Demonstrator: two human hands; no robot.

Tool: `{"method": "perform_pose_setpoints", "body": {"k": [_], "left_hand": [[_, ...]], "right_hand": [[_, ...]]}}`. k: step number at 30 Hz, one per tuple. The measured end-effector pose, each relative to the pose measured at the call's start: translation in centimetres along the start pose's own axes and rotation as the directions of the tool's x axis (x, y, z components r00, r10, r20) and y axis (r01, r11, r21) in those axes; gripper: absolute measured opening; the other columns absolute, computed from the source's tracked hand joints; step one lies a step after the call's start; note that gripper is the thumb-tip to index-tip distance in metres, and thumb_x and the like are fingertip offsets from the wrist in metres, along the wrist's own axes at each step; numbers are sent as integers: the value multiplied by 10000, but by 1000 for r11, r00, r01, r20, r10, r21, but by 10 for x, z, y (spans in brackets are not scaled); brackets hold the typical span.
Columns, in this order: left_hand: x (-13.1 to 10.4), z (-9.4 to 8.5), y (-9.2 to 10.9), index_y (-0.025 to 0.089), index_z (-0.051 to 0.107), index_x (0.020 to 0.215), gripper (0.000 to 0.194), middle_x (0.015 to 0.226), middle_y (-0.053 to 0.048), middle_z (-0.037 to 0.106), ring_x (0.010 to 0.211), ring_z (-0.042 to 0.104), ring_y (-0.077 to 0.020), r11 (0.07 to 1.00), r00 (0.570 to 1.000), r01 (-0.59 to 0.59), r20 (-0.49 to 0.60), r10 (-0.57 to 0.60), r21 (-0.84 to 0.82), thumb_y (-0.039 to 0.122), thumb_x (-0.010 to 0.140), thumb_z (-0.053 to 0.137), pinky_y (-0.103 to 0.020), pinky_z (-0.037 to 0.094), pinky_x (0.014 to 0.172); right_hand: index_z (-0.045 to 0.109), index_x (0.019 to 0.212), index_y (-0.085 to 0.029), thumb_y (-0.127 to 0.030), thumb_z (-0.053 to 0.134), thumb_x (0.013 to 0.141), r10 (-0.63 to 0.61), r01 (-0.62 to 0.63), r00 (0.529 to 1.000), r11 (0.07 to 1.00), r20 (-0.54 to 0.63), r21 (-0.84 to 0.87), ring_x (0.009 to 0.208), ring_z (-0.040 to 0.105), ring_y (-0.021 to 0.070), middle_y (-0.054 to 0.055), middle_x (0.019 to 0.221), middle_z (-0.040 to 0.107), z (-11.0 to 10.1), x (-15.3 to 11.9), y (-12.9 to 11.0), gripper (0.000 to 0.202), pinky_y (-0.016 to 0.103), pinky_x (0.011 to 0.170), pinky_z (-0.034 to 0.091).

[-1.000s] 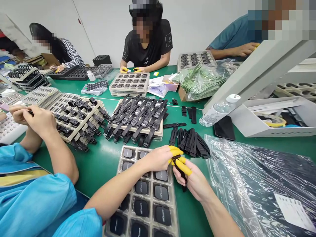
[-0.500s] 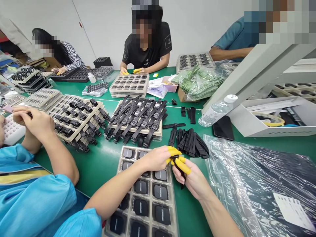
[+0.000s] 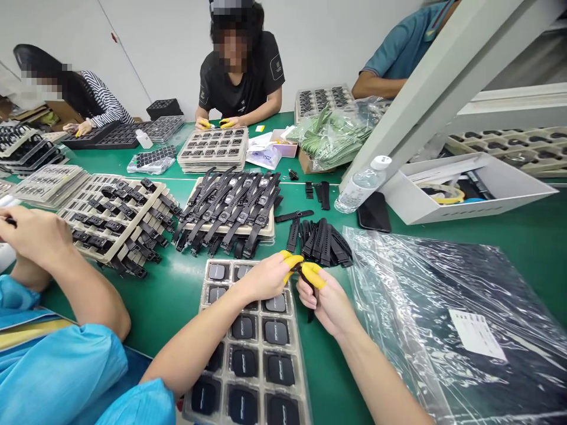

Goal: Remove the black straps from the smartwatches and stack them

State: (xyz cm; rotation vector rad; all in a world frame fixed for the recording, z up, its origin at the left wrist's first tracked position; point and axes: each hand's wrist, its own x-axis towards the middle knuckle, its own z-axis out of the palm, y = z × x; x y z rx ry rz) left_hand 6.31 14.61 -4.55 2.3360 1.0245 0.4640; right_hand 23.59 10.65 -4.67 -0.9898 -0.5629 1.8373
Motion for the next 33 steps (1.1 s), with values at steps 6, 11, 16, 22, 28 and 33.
{"method": "perform_pose_setpoints", "body": {"k": [6, 11, 16, 22, 28, 33], "left_hand": [[-3, -6, 5, 143, 475, 1469, 438, 1323, -152, 615, 1272, 605, -240, 996, 1000, 18, 24, -16, -88, 270, 1055, 412, -410, 511, 1136], [-1, -4, 6, 147, 541, 1399, 397, 1268, -147, 638, 1239, 605, -250, 999, 1000, 28, -1, -28, -18, 232, 1039, 396, -427, 520, 1117], [-1, -5, 10, 130, 603, 1286, 341, 1171, -153, 662, 1139, 610, -279, 995, 999, 26, 39, -29, 97, 190, 992, 441, -434, 549, 1038], [-2, -10, 14, 122, 575, 1317, 361, 1181, -146, 658, 1127, 612, -253, 996, 997, 28, 75, -35, 89, 206, 1023, 386, -404, 546, 1036], [-2, -10, 20, 140, 604, 1226, 310, 1134, -131, 661, 1103, 622, -256, 988, 993, 77, 83, -88, 132, 157, 951, 462, -384, 548, 1010], [-2, -9, 19, 143, 615, 1127, 241, 1065, -131, 663, 1050, 625, -279, 968, 983, 90, 133, -123, 233, 162, 927, 484, -408, 556, 960]], "right_hand": [[540, 901, -231, -519, 882, 754, -53, 52, 997, 998, -51, -21, 408, 298, 41, -93, 532, 486, 0, 0, 2, 470, 164, 401, 213], [547, 913, -235, -531, 890, 725, -54, 52, 996, 998, -74, -25, 390, 280, 40, -105, 507, 458, 1, 1, 6, 490, 163, 384, 187], [542, 910, -241, -517, 877, 748, -60, 60, 995, 998, -80, -1, 388, 273, 39, -110, 509, 434, 3, 2, 10, 462, 163, 378, 191], [543, 901, -240, -486, 897, 733, -83, 87, 993, 995, -86, 42, 402, 288, 39, -103, 520, 452, 5, -1, 8, 462, 157, 389, 220], [551, 940, -238, -520, 871, 768, -91, 90, 994, 996, -58, -9, 398, 271, 35, -104, 523, 465, 3, 1, 10, 459, 159, 388, 200], [532, 978, -243, -579, 854, 769, -84, 80, 995, 994, -47, -80, 383, 238, 27, -121, 511, 459, 1, 2, 12, 510, 156, 385, 165]]}}
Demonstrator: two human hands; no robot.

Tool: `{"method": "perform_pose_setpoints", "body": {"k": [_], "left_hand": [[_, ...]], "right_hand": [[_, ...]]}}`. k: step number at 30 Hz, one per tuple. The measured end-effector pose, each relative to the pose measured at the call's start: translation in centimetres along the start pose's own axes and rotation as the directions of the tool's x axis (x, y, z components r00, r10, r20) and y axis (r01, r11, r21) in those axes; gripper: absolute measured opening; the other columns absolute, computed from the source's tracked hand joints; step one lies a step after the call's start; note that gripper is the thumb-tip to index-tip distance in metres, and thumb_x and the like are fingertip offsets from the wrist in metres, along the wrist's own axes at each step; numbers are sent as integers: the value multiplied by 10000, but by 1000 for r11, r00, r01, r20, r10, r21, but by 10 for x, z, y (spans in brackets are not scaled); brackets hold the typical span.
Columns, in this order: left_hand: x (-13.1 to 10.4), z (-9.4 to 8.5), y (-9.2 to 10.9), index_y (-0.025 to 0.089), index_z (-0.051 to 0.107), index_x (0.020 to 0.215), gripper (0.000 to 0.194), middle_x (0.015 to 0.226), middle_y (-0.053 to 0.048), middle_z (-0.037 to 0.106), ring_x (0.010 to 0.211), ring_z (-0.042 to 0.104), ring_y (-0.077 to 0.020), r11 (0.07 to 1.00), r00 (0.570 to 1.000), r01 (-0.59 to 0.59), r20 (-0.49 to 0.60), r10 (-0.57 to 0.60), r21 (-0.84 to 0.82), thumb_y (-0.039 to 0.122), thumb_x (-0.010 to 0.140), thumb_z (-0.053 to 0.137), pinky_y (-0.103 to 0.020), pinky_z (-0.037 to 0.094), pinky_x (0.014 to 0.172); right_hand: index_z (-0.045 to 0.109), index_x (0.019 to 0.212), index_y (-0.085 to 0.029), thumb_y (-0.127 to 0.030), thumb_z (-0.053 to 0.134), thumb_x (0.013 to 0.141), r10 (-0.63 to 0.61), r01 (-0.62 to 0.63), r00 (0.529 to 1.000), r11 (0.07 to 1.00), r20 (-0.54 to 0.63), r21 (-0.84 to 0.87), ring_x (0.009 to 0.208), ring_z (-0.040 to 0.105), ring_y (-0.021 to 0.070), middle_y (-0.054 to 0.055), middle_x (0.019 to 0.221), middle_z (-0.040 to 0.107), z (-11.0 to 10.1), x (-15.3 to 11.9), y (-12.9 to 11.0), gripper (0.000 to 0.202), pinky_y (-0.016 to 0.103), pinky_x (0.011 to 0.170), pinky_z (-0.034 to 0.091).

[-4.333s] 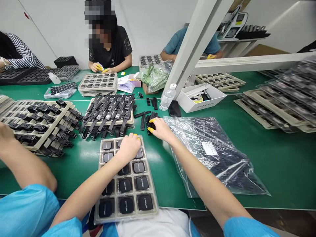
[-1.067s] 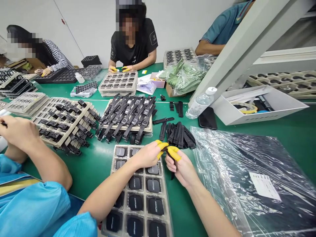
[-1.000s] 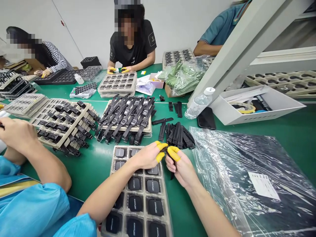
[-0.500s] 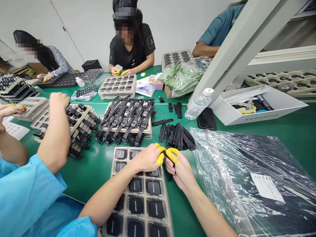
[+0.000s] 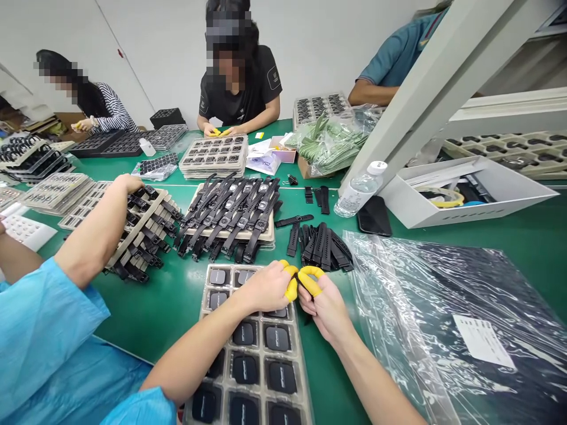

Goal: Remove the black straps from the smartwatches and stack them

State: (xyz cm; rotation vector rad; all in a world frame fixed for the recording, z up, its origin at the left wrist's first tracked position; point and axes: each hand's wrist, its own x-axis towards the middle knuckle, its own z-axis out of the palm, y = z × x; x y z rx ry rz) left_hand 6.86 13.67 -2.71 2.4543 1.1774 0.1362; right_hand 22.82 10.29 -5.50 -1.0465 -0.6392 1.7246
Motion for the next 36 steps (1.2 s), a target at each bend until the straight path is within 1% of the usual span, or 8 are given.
{"method": "perform_pose_setpoints", "body": {"k": [8, 11, 14, 17, 21, 25, 29, 36], "left_hand": [[-2, 4, -12, 156, 571, 1294, 331, 1215, -134, 675, 1149, 651, -246, 944, 993, -84, -106, 53, -320, 237, 1035, 383, -413, 542, 1039], [-1, 4, -14, 170, 523, 1377, 388, 1319, -143, 667, 1210, 655, -257, 901, 987, -38, -157, -34, -432, 302, 1013, 521, -415, 537, 1054], [1, 8, -15, 196, 615, 1222, 305, 1141, -81, 734, 1023, 711, -223, 836, 952, 12, -251, -178, -548, 337, 954, 658, -349, 575, 917], [2, 16, -13, 193, 673, 1005, 155, 980, -51, 720, 907, 686, -199, 849, 894, -10, -385, -229, -529, 337, 944, 674, -317, 560, 834], [2, 24, -7, 198, 668, 1046, 132, 999, -51, 727, 922, 696, -191, 795, 855, -29, -427, -295, -606, 290, 956, 641, -319, 569, 840], [6, 14, -9, 194, 616, 1075, 291, 1054, -69, 744, 863, 749, -177, 533, 712, -156, -469, -523, -831, 424, 929, 718, -307, 615, 776], [9, -2, -16, 206, 502, 1058, 499, 1145, -100, 757, 691, 770, -169, 347, 567, -303, -461, -683, -887, 565, 854, 782, -290, 632, 613], [10, -17, -25, 226, 436, 988, 642, 944, -31, 787, 505, 712, -145, 272, 477, -382, -441, -761, -883, 580, 707, 892, -259, 602, 498]], "right_hand": [[527, 1004, -248, -584, 831, 790, -15, 15, 1000, 1000, 9, -11, 377, 278, 40, -110, 518, 498, 0, -1, 1, 501, 168, 381, 195], [565, 1046, -246, -574, 837, 784, -25, 26, 1000, 999, -10, 29, 419, 366, 63, -86, 557, 537, 0, -1, 0, 500, 179, 405, 276], [584, 912, -230, -626, 796, 804, -22, 21, 1000, 999, 20, 30, 474, 447, 94, -51, 590, 546, 1, -1, 0, 462, 218, 450, 381], [469, 676, -223, -682, 704, 854, 75, -78, 988, 997, 132, 20, 429, 355, 82, -57, 529, 418, 3, -1, 1, 546, 235, 418, 351], [407, 621, -227, -745, 677, 827, 232, -232, 947, 972, 221, -24, 402, 210, 54, -81, 507, 311, 2, -2, -2, 619, 212, 357, 218], [502, 765, -217, -724, 757, 767, 314, -306, 911, 949, 267, -74, 435, 121, 39, -111, 541, 301, 0, -5, -10, 567, 171, 365, 129], [556, 870, -207, -741, 701, 805, 385, -341, 871, 921, 306, -189, 438, 104, 35, -116, 551, 329, 1, -8, -14, 558, 166, 371, 91], [566, 896, -199, -670, 593, 916, 396, -300, 868, 899, 299, -319, 449, 106, 45, -111, 552, 332, -6, -7, -19, 472, 179, 381, 81]]}}
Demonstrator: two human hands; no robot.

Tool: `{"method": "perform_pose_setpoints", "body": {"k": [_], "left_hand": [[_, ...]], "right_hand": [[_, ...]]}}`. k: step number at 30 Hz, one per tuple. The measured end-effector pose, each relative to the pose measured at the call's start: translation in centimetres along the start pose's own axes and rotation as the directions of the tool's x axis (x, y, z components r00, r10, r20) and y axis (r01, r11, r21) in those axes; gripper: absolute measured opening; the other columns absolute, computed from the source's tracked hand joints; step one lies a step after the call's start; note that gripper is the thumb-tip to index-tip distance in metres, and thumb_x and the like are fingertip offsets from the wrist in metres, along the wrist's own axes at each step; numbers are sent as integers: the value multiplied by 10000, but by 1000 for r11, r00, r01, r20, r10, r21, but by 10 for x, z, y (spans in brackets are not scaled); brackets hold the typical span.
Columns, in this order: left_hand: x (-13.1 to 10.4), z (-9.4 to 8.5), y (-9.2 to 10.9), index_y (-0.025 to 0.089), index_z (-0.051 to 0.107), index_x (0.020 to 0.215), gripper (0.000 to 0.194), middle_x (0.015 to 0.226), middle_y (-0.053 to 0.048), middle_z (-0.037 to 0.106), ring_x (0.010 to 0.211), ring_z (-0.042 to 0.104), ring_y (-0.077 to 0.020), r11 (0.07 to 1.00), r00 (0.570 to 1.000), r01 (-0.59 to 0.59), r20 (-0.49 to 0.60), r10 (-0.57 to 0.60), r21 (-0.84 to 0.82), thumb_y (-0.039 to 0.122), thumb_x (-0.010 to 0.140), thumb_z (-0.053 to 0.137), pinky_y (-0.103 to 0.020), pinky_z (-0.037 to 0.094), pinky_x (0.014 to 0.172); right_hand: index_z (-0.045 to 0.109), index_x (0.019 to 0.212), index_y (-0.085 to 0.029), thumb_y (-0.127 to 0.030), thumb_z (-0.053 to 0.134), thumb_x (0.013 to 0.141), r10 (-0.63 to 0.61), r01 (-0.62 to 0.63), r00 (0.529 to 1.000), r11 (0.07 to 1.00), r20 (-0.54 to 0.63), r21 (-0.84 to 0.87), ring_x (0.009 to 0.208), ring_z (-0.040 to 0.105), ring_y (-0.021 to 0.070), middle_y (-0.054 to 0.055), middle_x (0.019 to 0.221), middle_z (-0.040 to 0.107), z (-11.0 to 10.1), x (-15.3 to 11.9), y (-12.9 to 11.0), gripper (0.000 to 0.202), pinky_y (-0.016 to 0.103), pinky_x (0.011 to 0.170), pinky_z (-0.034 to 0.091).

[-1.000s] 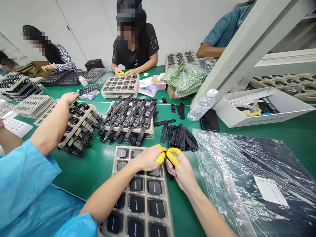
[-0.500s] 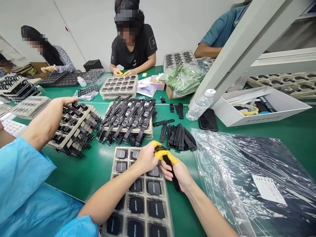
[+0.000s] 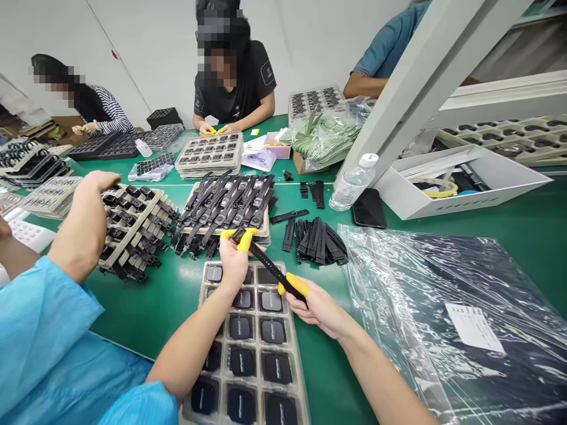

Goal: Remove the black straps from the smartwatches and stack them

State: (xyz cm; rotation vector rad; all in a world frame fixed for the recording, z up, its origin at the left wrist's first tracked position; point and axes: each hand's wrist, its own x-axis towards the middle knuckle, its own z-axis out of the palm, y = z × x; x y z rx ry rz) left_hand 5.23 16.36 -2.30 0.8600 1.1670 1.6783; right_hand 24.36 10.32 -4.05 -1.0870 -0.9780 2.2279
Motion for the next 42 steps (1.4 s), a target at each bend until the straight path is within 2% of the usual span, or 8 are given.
{"method": "perform_pose_setpoints", "body": {"k": [3, 6, 10, 12, 17, 24, 31, 42], "left_hand": [[6, 0, 2, 226, 444, 986, 648, 884, -1, 773, 481, 690, -131, 999, 996, 34, -86, -36, -31, 546, 672, 912, -229, 568, 464], [-1, 5, -3, 213, 484, 1007, 592, 936, -35, 783, 473, 674, -130, 970, 969, 241, 52, -242, 22, 515, 699, 889, -226, 536, 426], [-25, 13, -21, 165, 615, 1092, 476, 1067, -115, 789, 610, 732, -172, 862, 786, 451, 354, -506, 232, 469, 782, 810, -219, 520, 438], [-32, 13, -28, 161, 672, 1163, 403, 1127, -126, 783, 772, 766, -201, 873, 755, 352, 450, -477, 337, 386, 838, 752, -237, 571, 540], [-31, 5, -34, 196, 689, 1300, 389, 1295, -135, 723, 1175, 700, -249, 909, 750, -150, 644, -151, 388, 203, 921, 604, -413, 573, 1031], [-21, -4, -37, 245, 625, 1403, 558, 1367, -103, 677, 1290, 635, -239, 804, 604, -473, 797, -2, 361, 57, 893, 500, -430, 510, 1139], [-18, -6, -32, 239, 574, 1448, 607, 1391, -111, 636, 1330, 599, -225, 718, 495, -614, 868, 28, 327, 22, 901, 424, -424, 516, 1132], [-18, -4, -29, 229, 519, 1489, 484, 1393, -142, 600, 1330, 583, -240, 678, 475, -662, 879, 52, 318, 133, 1028, 408, -432, 509, 1136]], "right_hand": [[559, 884, -201, -657, 616, 902, -56, 54, 995, 998, -82, -27, 446, 137, 45, -106, 552, 360, -5, 0, 0, 459, 176, 381, 103], [538, 900, -216, -658, 673, 861, -216, 226, 943, 974, -254, 10, 426, 221, 40, -100, 586, 431, -7, 2, 0, 464, 180, 384, 232], [506, 946, -246, -610, 761, 820, -328, 353, 876, 936, -354, 5, 403, 350, 52, -98, 639, 516, -4, 6, 1, 462, 210, 400, 357], [501, 951, -254, -598, 771, 816, -375, 397, 857, 918, -354, -10, 401, 385, 64, -90, 645, 546, -1, 8, 3, 457, 222, 402, 374], [535, 961, -246, -550, 759, 842, -412, 432, 846, 902, -338, -19, 414, 339, 62, -77, 624, 557, 6, 8, 5, 396, 211, 409, 276], [525, 861, -224, -482, 734, 818, -339, 368, 903, 927, -263, 68, 411, 292, 52, -64, 585, 578, 6, 5, 0, 335, 209, 422, 175], [526, 830, -213, -436, 731, 801, -292, 325, 931, 936, -220, 132, 398, 245, 45, -69, 508, 532, 3, 4, -5, 303, 201, 411, 126], [514, 827, -226, -421, 776, 774, -271, 340, 933, 882, -238, 328, 404, 221, 50, -96, 492, 459, 4, 6, -5, 331, 197, 401, 123]]}}
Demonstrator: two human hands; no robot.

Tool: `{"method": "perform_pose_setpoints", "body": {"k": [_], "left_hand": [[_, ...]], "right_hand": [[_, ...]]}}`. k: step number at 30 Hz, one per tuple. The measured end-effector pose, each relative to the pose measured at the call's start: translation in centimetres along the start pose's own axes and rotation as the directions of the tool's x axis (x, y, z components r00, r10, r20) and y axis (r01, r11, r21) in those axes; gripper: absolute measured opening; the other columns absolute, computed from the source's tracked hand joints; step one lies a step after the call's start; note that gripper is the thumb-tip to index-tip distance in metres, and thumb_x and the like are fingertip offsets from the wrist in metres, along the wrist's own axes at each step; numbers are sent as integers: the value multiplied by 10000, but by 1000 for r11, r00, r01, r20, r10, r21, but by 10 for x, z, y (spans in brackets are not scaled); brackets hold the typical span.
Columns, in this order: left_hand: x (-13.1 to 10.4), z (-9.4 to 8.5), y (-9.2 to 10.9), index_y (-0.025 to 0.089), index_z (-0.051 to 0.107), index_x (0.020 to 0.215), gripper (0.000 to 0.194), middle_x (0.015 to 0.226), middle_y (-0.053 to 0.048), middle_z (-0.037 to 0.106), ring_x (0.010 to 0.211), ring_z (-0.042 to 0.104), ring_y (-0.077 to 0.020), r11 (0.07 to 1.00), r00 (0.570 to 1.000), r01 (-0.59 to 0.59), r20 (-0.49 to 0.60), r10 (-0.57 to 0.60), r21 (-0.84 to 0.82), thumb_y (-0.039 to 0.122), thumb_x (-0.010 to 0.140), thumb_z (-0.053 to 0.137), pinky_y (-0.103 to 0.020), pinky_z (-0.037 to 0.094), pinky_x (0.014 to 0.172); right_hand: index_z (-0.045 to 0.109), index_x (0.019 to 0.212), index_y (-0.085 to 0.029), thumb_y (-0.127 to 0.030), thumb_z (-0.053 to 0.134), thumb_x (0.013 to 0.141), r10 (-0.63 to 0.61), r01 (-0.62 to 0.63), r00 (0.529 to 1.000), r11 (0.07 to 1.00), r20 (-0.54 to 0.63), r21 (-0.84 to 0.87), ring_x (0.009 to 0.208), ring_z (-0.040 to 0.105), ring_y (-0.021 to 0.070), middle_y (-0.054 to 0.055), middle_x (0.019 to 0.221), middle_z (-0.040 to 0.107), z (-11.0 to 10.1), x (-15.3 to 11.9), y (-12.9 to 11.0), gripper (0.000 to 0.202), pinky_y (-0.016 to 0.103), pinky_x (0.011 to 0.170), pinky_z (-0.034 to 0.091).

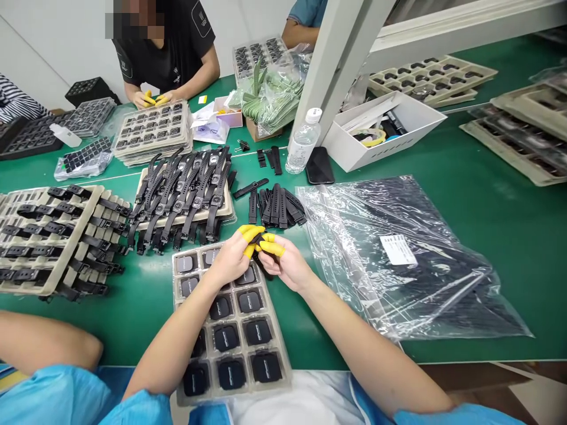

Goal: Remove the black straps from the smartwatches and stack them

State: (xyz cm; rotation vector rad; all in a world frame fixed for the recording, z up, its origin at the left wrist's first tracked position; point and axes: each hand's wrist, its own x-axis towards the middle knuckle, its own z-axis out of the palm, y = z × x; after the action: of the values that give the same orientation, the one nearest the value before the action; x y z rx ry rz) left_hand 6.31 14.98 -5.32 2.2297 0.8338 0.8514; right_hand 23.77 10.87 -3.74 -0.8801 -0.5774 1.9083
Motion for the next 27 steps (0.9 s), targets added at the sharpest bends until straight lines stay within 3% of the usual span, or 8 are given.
{"method": "perform_pose_setpoints", "body": {"k": [8, 16, 22, 27], "left_hand": [[0, -9, 5, 240, 459, 1545, 487, 1340, -125, 562, 1255, 581, -247, 1000, 997, 4, 82, -2, -15, 239, 1061, 403, -437, 512, 1115], [0, -9, 2, 179, 552, 1428, 433, 1228, -154, 604, 1173, 587, -283, 974, 991, -40, 131, 11, 222, 227, 1007, 463, -468, 548, 1035], [2, -15, 6, 210, 545, 1446, 420, 1266, -134, 616, 1176, 617, -243, 998, 990, -8, 141, 0, 54, 242, 1057, 392, -418, 550, 1057], [1, -17, 9, 225, 568, 1446, 416, 1280, -124, 653, 1210, 636, -243, 991, 993, 88, 84, -80, -105, 342, 1076, 420, -417, 528, 1097]], "right_hand": [[505, 821, -225, -433, 795, 764, 15, -14, 1000, 1000, -19, 17, 409, 223, 47, -102, 501, 427, -1, 1, 0, 361, 177, 392, 124], [489, 798, -224, -433, 794, 756, 64, -67, 996, 996, -57, -54, 411, 194, 38, -119, 503, 380, -3, 3, 3, 372, 167, 390, 104], [501, 793, -225, -449, 775, 779, 35, -38, 999, 996, -27, -81, 411, 196, 47, -109, 499, 398, -2, 3, 4, 354, 183, 391, 120], [529, 831, -236, -587, 749, 828, -175, 151, 984, 931, -45, -331, 439, 345, 89, -83, 529, 466, -8, 3, 9, 414, 224, 421, 293]]}}
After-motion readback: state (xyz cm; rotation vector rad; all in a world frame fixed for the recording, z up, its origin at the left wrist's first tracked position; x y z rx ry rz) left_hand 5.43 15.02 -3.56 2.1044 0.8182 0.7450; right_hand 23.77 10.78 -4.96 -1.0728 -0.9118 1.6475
